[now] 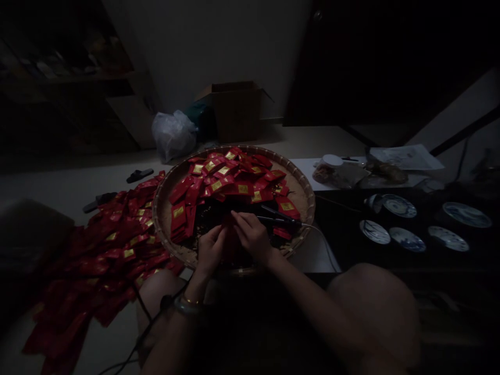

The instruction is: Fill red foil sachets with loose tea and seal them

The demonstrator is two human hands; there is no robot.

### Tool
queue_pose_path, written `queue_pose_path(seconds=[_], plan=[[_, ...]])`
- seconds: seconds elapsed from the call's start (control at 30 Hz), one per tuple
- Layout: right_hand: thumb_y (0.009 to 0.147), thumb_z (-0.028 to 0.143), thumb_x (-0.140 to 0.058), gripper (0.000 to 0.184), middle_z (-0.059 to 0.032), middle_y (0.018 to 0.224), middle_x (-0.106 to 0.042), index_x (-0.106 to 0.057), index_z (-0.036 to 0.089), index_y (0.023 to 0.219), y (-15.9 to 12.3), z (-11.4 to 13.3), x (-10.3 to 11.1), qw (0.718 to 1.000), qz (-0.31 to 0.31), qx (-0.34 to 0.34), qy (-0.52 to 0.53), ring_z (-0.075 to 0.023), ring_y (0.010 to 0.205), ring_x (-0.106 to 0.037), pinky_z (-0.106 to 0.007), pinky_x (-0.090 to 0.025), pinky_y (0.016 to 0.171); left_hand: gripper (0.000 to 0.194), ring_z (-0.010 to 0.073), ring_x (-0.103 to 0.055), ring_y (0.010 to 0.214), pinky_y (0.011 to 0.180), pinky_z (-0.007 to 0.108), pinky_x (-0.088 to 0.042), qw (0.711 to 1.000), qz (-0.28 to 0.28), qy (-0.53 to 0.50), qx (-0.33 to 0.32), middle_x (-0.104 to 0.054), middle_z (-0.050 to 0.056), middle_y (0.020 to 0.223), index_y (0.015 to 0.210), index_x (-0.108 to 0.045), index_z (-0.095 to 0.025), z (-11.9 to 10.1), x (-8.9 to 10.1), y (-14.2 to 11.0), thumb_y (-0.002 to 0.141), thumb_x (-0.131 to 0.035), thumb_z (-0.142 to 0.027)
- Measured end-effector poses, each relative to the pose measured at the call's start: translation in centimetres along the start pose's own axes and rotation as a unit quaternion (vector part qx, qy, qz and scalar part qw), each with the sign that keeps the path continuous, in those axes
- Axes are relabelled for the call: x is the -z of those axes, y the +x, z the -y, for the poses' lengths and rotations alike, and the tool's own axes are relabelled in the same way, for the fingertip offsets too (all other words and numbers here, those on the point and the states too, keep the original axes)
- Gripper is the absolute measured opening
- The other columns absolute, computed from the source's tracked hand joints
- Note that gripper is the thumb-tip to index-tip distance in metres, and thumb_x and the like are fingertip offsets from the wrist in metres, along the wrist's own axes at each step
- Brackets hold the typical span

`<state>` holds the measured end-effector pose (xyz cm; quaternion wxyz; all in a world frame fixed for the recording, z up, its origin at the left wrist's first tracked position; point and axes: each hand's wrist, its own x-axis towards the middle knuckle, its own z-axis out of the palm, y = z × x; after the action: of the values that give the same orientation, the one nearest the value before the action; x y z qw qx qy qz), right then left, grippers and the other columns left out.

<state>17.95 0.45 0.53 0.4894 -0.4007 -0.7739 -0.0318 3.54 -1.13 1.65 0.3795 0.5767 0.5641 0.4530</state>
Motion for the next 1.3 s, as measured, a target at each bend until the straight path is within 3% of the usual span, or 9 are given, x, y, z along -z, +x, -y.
queue_pose_path(seconds=[0.27,0.43,0.53,0.63,0.77,0.87,1.03,1.17,1.3], plan=[[0.093,0.016,-0.044,0.03,-0.0104,0.11,-0.061,-0.061,0.021,0.116,-0.4,-0.1,0.0,1.0,-0.01,0.005,0.018,-0.0213,0.105,-0.053,-0.037,-0.049,0.089,0.034,0.0152,-0.063,0.066,0.06,0.021,-0.047,1.0,0.004,-0.009,0.001,-0.072,0.002,0.074,0.086,-0.07,-0.013,-0.1,-0.2,0.1,0.079,-0.051,-0.04],[0.085,0.034,-0.061,0.017,-0.0086,0.083,-0.06,-0.068,0.018,0.084,0.9,-0.2,0.6,0.996,0.038,-0.076,0.009,-0.0222,0.082,-0.052,-0.036,-0.049,0.072,0.032,0.019,-0.067,0.073,0.067,0.026,-0.05,0.998,0.003,0.049,-0.051,-0.075,0.005,0.083,0.091,-0.072,-0.016,0.4,0.0,0.1,0.078,-0.052,-0.037],[0.086,0.029,-0.059,0.017,-0.0064,0.073,-0.06,-0.064,0.019,0.073,1.9,-0.7,1.3,0.994,0.109,-0.021,0.012,-0.0211,0.079,-0.051,-0.033,-0.046,0.07,0.032,0.0211,-0.068,0.078,0.071,0.029,-0.051,0.997,0.03,0.043,-0.057,-0.076,0.006,0.088,0.091,-0.073,-0.017,0.3,0.3,0.3,0.077,-0.055,-0.039],[0.09,0.025,-0.054,0.018,-0.005,0.071,-0.064,-0.063,0.018,0.075,2.3,-0.9,1.9,0.99,0.139,0.036,0.02,-0.0188,0.075,-0.053,-0.032,-0.043,0.071,0.035,0.0225,-0.068,0.085,0.078,0.032,-0.052,0.999,0.04,-0.003,-0.033,-0.076,0.006,0.091,0.09,-0.074,-0.016,-0.2,0.7,0.6,0.079,-0.053,-0.042],[0.094,0.026,-0.046,0.022,-0.0009,0.063,-0.063,-0.061,0.017,0.08,1.8,-0.7,2.2,0.982,0.165,0.085,0.029,-0.0135,0.061,-0.054,-0.035,-0.039,0.086,0.028,0.0223,-0.069,0.079,0.072,0.03,-0.053,0.998,0.062,-0.005,-0.013,-0.076,0.005,0.081,0.081,-0.075,-0.017,-0.8,1.5,1.0,0.073,-0.062,-0.04],[0.094,0.023,-0.044,0.021,0.0006,0.06,-0.061,-0.06,0.017,0.082,1.3,-0.5,2.4,0.974,0.207,0.086,0.033,-0.0119,0.057,-0.054,-0.037,-0.036,0.094,0.022,0.0208,-0.069,0.073,0.067,0.028,-0.053,0.997,0.061,0.015,-0.042,-0.075,0.005,0.076,0.077,-0.075,-0.017,-1.0,1.9,0.9,0.073,-0.063,-0.036],[0.082,0.034,-0.065,0.017,-0.0007,0.066,-0.064,-0.061,0.017,0.079,1.4,0.5,3.1,0.952,0.296,-0.013,0.076,-0.0146,0.064,-0.055,-0.036,-0.039,0.086,0.02,0.0184,-0.069,0.082,0.077,0.029,-0.053,0.987,-0.02,0.05,-0.154,-0.075,0.006,0.088,0.085,-0.072,-0.018,-0.9,1.3,0.1,0.083,-0.055,-0.029],[0.081,0.041,-0.062,0.03,-0.0012,0.057,-0.059,-0.06,0.017,0.064,1.6,1.3,3.2,0.912,0.385,-0.102,0.101,-0.0173,0.065,-0.053,-0.033,-0.041,0.073,0.02,0.0173,-0.069,0.082,0.077,0.029,-0.054,0.964,0.012,0.091,-0.248,-0.075,0.007,0.089,0.085,-0.07,-0.019,-0.2,0.7,0.0,0.086,-0.052,-0.027],[0.091,0.032,-0.045,0.029,-0.0027,0.068,-0.064,-0.064,0.017,0.076,1.2,0.7,2.7,0.869,0.434,-0.177,0.16,-0.0181,0.07,-0.055,-0.033,-0.043,0.073,0.02,0.0191,-0.067,0.093,0.089,0.037,-0.05,0.934,0.036,0.162,-0.316,-0.074,0.006,0.088,0.088,-0.069,-0.021,0.6,0.7,0.5,0.088,-0.049,-0.022]])
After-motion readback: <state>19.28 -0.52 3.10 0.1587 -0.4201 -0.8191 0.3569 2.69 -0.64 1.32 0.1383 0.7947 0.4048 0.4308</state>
